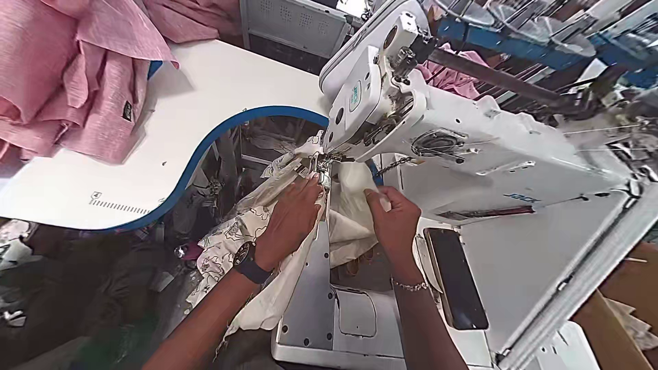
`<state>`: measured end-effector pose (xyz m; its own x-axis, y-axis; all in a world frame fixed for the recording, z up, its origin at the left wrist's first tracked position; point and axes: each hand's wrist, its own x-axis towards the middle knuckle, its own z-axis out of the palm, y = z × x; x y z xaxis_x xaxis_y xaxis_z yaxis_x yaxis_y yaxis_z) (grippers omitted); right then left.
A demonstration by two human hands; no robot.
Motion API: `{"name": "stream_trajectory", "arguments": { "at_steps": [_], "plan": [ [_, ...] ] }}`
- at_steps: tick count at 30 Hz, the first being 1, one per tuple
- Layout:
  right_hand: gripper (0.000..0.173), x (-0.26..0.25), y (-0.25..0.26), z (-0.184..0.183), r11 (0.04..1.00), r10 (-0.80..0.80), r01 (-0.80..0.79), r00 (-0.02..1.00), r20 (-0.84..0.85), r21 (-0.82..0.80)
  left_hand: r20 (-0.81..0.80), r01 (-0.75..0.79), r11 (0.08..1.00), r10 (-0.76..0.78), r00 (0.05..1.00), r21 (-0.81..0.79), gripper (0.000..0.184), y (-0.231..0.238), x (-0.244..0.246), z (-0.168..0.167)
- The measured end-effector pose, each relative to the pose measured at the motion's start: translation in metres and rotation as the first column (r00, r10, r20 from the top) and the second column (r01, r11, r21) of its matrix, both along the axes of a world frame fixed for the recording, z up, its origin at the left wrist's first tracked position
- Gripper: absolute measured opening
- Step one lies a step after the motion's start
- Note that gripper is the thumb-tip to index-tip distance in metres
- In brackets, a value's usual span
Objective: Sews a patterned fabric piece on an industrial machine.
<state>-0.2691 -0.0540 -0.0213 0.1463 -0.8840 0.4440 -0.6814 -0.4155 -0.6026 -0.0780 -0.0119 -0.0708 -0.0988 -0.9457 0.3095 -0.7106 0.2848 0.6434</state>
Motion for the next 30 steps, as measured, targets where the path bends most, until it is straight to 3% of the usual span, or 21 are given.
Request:
{"name": "stream_trajectory", "arguments": {
  "at_steps": [2, 4, 12, 17, 26, 30],
  "plan": [
    [0.021, 0.010, 0.013, -0.009, 0.976, 0.200, -0.206, 0.976, -0.083, -0.066, 0.031, -0.016, 0.999, 0.017, 0.999, -0.050, 0.034, 0.000, -0.001, 0.000],
    [0.021, 0.022, 0.018, -0.021, 0.937, 0.296, -0.321, 0.939, -0.173, -0.137, 0.035, -0.029, 0.997, 0.032, 0.999, -0.078, 0.030, 0.004, -0.002, 0.001],
    [0.017, 0.018, 0.016, -0.019, 0.918, 0.365, -0.397, 0.853, -0.373, -0.008, 0.003, 0.030, 0.994, -0.030, 1.000, -0.104, 0.034, 0.002, 0.005, -0.007],
    [0.021, 0.021, 0.018, -0.018, 0.907, 0.244, -0.390, 0.795, -0.555, -0.160, -0.071, 0.008, 0.996, -0.015, 0.997, -0.091, 0.039, 0.004, 0.002, -0.007],
    [0.018, 0.029, 0.022, -0.013, 0.926, 0.211, -0.347, 0.802, -0.559, -0.147, -0.180, 0.001, 0.996, -0.016, 0.984, -0.084, 0.039, 0.006, 0.001, -0.008],
    [0.022, 0.038, 0.011, -0.015, 0.948, 0.317, -0.316, 0.912, -0.261, 0.046, -0.242, -0.012, 0.992, -0.019, 0.970, -0.128, 0.040, 0.004, -0.001, -0.005]
  ]
}}
